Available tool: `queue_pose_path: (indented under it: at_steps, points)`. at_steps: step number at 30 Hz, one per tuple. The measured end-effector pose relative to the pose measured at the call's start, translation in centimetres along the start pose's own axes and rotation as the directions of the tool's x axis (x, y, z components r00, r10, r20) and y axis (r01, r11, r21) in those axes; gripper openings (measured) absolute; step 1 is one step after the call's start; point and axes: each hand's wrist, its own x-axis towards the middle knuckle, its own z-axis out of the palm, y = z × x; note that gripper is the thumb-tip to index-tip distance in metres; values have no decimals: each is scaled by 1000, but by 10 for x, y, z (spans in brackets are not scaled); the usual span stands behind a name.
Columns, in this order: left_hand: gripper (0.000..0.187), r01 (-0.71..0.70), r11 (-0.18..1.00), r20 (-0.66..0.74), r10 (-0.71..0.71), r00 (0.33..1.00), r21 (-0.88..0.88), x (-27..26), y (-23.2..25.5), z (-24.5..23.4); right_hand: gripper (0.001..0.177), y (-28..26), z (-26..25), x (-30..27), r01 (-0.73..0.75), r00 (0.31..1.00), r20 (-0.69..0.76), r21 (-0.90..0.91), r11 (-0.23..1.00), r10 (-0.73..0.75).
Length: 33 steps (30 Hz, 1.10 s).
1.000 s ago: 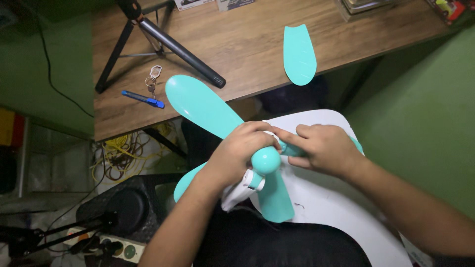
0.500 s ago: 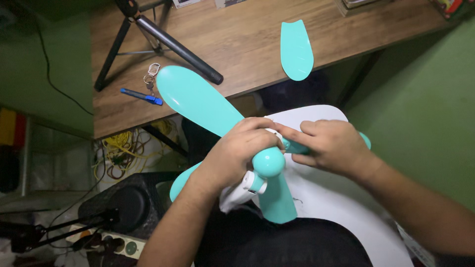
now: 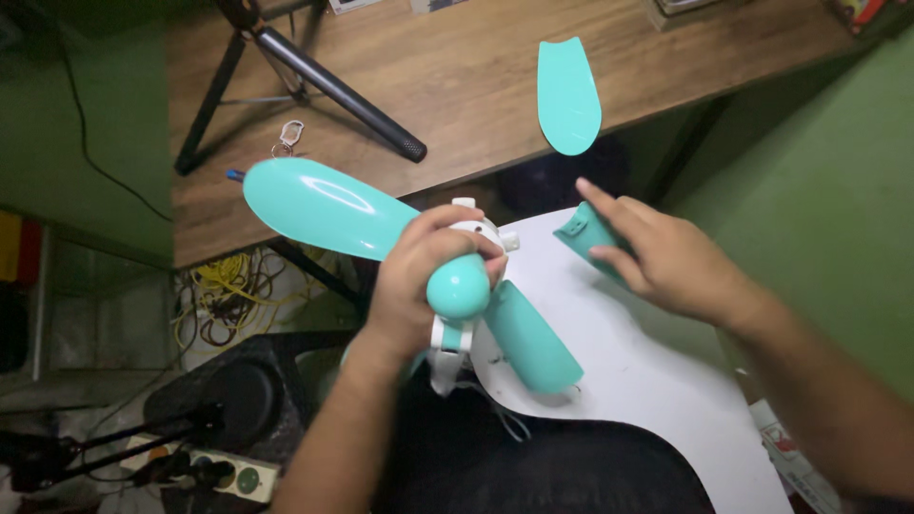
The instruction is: The person assembles a portable fan by attaching teal blades to the central hub. They remove and reattach blades one at a time, aligning each blade with the hub and securing it in place. The person handles the fan body and blades repeatedly, adjusting their positions on the lap and table.
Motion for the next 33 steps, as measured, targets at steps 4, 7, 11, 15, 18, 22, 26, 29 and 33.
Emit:
queue_pose_path:
  at_steps: [4, 7, 11, 15, 18, 22, 26, 29, 33]
  points:
    - [34, -2, 999, -104, -2, 995, -34, -10, -2, 16, 57, 13, -13, 4, 213, 951, -240, 44, 976, -196]
    - [38, 9, 1000, -193, -8, 981, 1, -12, -4, 27, 42, 23, -32, 8, 67, 963, -268, 99, 993, -38]
    - [39, 151, 985, -280, -168, 945, -83, -16, -1, 40, 22, 27, -57, 17, 64, 899, -436, 22, 998, -48]
    - [45, 195, 961, -305, -248, 920, -194, -23, -8, 54, 23, 31, -66, 41, 241, 820, -492, -168, 956, -293]
    - [49, 215, 925, -305, -312, 900, -312, -30, -14, 69, 30, 27, -60, 63, 327, 781, -472, -250, 911, -409]
    - [49, 254, 883, -341, -397, 852, -394, -32, -14, 86, 44, 7, -56, 84, 325, 745, -403, -477, 816, -532]
    - [50, 340, 847, -325, -484, 812, -409, -35, -12, 91, 45, -4, -52, 98, 324, 760, -403, -445, 835, -510]
    - [53, 420, 800, -296, -563, 772, -428, -36, -13, 97, 43, -3, -49, 114, 199, 864, -365, -383, 902, -346]
    - [54, 464, 788, -290, -592, 752, -405, -40, -18, 106, 33, 14, -37, 157, 247, 844, -321, -477, 843, -429]
